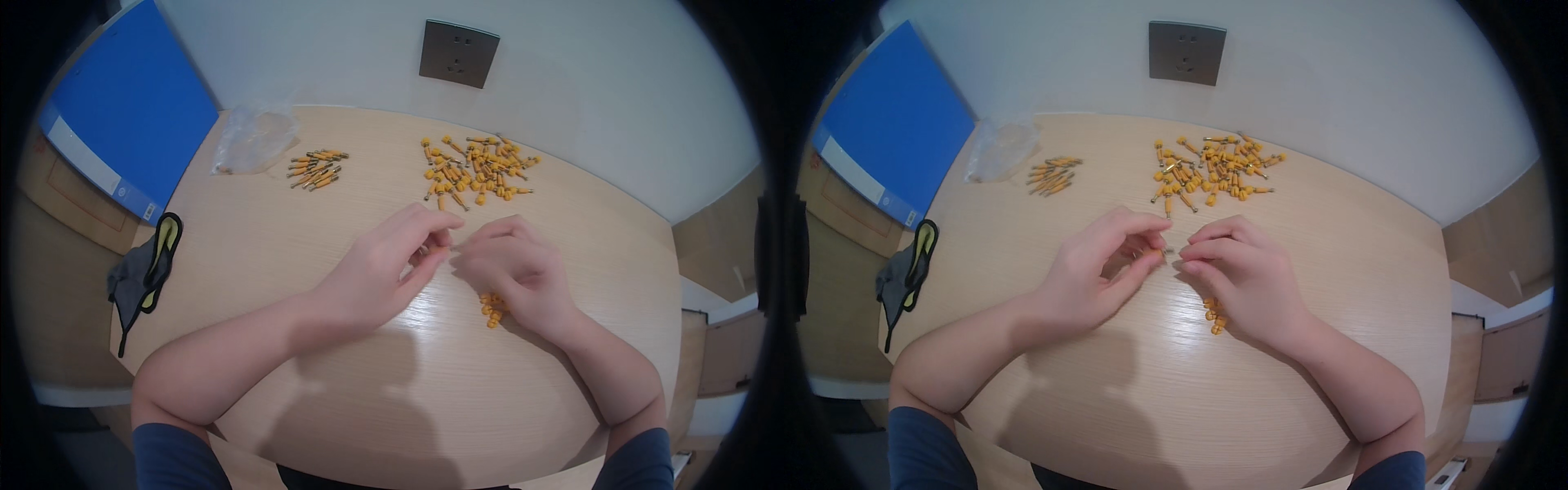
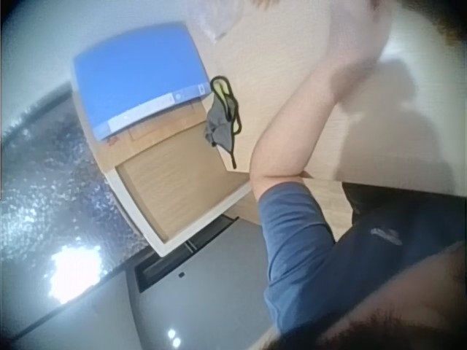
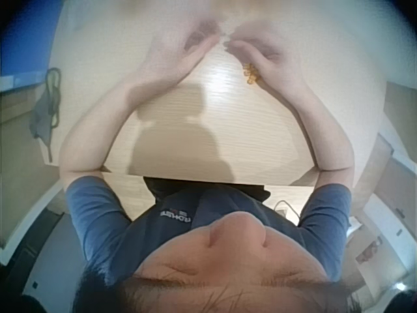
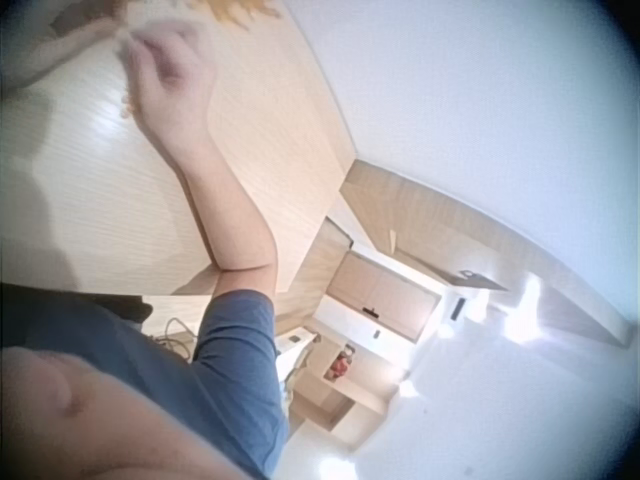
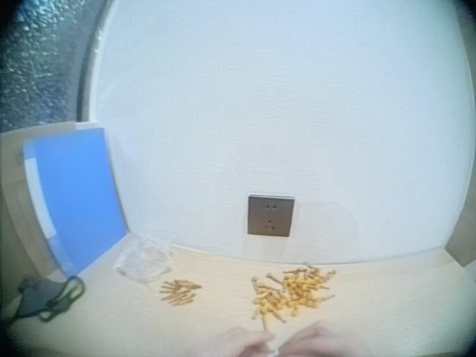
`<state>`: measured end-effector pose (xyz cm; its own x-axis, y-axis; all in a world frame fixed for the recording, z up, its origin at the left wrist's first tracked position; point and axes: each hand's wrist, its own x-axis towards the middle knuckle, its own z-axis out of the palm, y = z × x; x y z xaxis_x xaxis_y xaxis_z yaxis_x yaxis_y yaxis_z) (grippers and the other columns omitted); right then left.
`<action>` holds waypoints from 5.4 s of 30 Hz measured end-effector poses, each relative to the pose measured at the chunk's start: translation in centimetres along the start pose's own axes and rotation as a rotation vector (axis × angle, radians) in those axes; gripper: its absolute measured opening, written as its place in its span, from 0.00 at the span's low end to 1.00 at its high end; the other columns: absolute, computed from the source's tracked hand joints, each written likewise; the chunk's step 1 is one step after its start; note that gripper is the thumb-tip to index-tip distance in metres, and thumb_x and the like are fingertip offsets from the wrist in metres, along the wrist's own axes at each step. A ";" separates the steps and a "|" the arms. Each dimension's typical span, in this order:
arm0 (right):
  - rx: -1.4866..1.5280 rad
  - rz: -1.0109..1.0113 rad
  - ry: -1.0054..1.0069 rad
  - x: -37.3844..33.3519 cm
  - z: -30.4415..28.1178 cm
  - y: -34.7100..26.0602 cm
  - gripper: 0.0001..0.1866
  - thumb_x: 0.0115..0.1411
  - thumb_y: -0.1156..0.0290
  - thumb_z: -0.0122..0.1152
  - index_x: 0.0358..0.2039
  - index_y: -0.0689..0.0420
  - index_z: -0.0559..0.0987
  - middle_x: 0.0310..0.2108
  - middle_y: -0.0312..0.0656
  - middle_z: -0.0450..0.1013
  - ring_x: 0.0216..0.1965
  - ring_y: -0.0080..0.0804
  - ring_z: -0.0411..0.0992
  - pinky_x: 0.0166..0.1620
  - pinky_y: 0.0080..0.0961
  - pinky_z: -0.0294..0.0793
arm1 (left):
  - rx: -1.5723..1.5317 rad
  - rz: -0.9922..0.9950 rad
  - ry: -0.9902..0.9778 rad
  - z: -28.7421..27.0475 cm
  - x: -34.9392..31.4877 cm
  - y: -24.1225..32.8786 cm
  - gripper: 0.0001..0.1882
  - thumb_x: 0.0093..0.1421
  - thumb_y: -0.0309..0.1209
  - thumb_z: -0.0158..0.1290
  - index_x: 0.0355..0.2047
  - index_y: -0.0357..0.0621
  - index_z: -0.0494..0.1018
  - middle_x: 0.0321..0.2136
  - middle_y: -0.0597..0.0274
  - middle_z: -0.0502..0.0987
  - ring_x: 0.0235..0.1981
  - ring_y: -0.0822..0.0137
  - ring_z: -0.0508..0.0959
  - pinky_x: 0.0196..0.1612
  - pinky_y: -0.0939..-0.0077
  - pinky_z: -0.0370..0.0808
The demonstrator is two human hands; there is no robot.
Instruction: The person picks up small yellow plastic collars by hand and slides them onto metal pins one by one on a desk.
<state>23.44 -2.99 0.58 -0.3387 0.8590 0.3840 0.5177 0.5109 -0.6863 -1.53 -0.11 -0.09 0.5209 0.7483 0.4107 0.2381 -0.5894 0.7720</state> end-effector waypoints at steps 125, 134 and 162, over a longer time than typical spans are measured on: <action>-0.026 -0.118 -0.048 -1.0 0.3 0.8 0.07 0.63 0.73 0.75 0.36 0.58 0.83 0.33 0.43 0.78 0.33 0.40 0.77 0.37 0.32 0.77 | -0.277 -0.196 -0.155 0.0 0.0 0.9 0.05 0.69 0.25 0.66 0.39 0.41 0.79 0.27 0.75 0.76 0.25 0.86 0.66 0.29 0.86 0.64; 0.022 -0.196 -0.025 -0.4 0.3 -0.1 0.09 0.64 0.73 0.74 0.39 0.59 0.80 0.35 0.45 0.76 0.33 0.39 0.77 0.36 0.31 0.76 | -0.284 -0.205 -0.140 -0.1 0.0 0.9 0.05 0.69 0.25 0.65 0.40 0.41 0.79 0.27 0.75 0.76 0.25 0.86 0.66 0.29 0.86 0.64; 0.578 0.498 0.310 0.2 0.5 -1.2 0.08 0.74 0.79 0.63 0.51 0.59 0.82 0.38 0.34 0.79 0.37 0.18 0.75 0.42 0.22 0.78 | -0.298 -0.339 -0.089 0.0 0.1 0.0 0.16 0.72 0.23 0.60 0.57 0.38 0.71 0.39 0.69 0.75 0.28 0.84 0.71 0.33 0.87 0.71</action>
<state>22.39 -3.44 1.18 0.1004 0.9939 0.0458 0.0351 0.0425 -0.9985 -1.43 0.01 -0.08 0.5258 0.8471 0.0776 0.1682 -0.1930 0.9667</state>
